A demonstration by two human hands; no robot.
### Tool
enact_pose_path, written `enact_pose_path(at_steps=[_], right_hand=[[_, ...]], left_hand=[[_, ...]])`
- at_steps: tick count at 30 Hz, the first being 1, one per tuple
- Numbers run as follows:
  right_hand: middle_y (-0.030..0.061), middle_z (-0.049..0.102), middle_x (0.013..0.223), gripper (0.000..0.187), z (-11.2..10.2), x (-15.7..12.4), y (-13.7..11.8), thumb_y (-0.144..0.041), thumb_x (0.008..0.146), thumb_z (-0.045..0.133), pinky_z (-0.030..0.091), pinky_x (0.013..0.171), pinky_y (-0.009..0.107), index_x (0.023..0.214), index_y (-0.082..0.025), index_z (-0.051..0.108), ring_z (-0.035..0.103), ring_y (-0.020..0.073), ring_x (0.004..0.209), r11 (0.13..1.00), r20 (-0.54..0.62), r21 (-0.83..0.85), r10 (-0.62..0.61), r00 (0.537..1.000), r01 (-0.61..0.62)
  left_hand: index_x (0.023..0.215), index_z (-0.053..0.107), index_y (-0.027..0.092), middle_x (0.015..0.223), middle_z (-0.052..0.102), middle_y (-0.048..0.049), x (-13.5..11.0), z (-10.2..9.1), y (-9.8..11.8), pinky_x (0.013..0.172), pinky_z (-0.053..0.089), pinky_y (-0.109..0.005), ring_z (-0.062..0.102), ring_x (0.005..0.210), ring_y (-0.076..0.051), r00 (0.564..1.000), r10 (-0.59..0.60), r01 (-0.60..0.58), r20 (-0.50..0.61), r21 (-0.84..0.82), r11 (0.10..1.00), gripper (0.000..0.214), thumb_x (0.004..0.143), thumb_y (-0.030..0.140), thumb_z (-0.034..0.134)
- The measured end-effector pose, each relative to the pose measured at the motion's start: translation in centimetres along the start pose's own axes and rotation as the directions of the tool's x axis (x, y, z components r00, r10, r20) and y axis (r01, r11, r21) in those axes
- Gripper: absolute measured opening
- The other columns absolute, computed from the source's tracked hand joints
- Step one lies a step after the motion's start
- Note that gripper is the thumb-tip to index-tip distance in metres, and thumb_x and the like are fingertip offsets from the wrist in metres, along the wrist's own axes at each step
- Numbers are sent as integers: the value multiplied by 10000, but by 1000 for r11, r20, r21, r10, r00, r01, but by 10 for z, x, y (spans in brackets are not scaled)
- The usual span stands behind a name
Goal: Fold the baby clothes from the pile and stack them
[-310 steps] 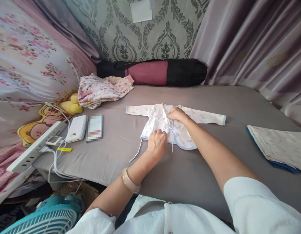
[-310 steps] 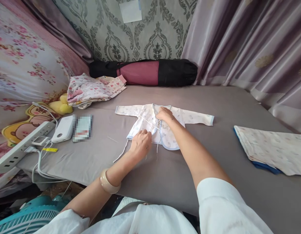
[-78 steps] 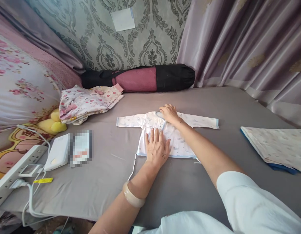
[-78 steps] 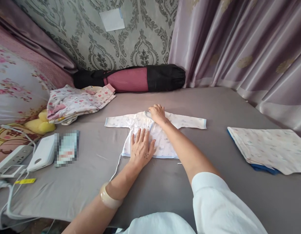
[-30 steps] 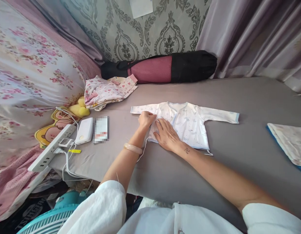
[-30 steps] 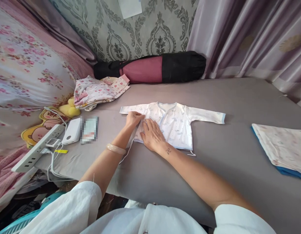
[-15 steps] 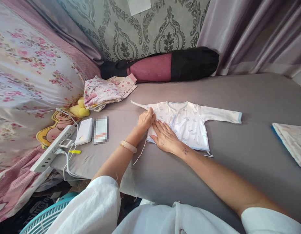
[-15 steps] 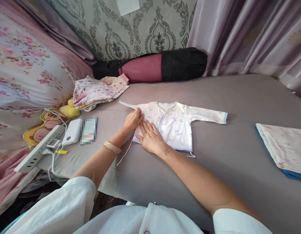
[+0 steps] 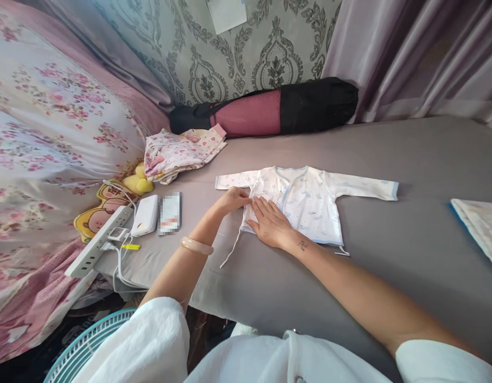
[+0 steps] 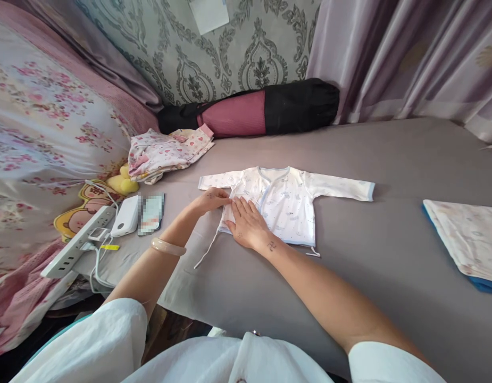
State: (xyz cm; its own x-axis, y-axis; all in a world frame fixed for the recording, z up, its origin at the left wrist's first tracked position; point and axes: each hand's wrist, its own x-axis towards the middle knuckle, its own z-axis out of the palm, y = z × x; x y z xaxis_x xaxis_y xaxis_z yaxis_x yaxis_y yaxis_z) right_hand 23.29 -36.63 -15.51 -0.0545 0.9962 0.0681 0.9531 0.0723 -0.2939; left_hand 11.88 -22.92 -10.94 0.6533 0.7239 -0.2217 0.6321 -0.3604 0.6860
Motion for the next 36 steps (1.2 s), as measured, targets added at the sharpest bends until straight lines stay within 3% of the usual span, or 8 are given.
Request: enact_pose_path(at_steps=[5,8,14,19,25,31,34,36], right_hand=[[152,209,1613,702,-1,-1,0,-481,1008,251,113,1235,412,1532,-14,286,146,253,1505,1000,3,-9,5,1000,-5],[154,223,1609,690,-1,-2,0,-474,1009,249,104,1235,411,1528,-23,304,149,251,1504,1000,-23,-5,0,1000,0],[161,243,1606,649,0,-1,0,-409,999,267,120,1233,429,1512,-17,333,155,262,1502,1000,-11,-1,-1,1000,1],[170,263,1596,628,3,-1,1,-363,983,288,133,1233,435,1503,-16,348,182,271,1497,1000,-61,-4,-25,998,25],[153,264,1605,605,2,-3,3,-413,1011,314,155,1217,461,1538,-116,326,183,282,1496,998,-69,-17,-56,996,55],[107,260,1615,529,-4,-5,3,-436,1029,306,146,1212,485,1514,-247,398,172,290,1497,997,-38,11,-71,997,72],[105,241,1621,524,-7,-6,2,-424,1029,301,135,1215,485,1517,-256,391,149,290,1502,998,-17,35,-58,998,59],[99,225,1627,530,-10,-5,1,-425,1028,297,132,1216,488,1522,-252,381,134,285,1505,998,7,51,-46,999,46]], left_hand=[[883,643,181,830,669,-51,-13,22,7,686,412,-274,619,808,-201,977,50,54,-208,466,883,135,869,235,519],[1045,616,198,941,699,-86,-24,29,9,754,440,-302,652,906,-231,970,22,112,-241,527,842,218,945,280,440],[973,598,177,765,696,-28,-47,15,4,675,447,-267,633,713,-180,990,-112,128,-85,213,969,202,824,314,607],[813,563,183,550,603,29,-58,12,-8,561,390,-247,539,538,-138,990,-139,137,-22,-57,989,261,739,414,658],[605,572,177,502,515,31,-71,-9,-27,490,242,-237,387,478,-90,978,-185,195,100,-94,976,397,672,553,682],[629,612,186,521,466,41,-86,-53,-59,479,173,-241,272,454,-68,946,-322,322,34,-199,926,398,671,572,698],[778,688,194,567,528,34,-88,-70,-62,487,199,-232,294,475,-73,918,-381,354,-111,-206,912,327,699,511,685],[782,694,194,577,546,28,-86,-72,-53,490,223,-237,318,489,-85,902,-342,316,-262,-137,939,314,735,500,643]])
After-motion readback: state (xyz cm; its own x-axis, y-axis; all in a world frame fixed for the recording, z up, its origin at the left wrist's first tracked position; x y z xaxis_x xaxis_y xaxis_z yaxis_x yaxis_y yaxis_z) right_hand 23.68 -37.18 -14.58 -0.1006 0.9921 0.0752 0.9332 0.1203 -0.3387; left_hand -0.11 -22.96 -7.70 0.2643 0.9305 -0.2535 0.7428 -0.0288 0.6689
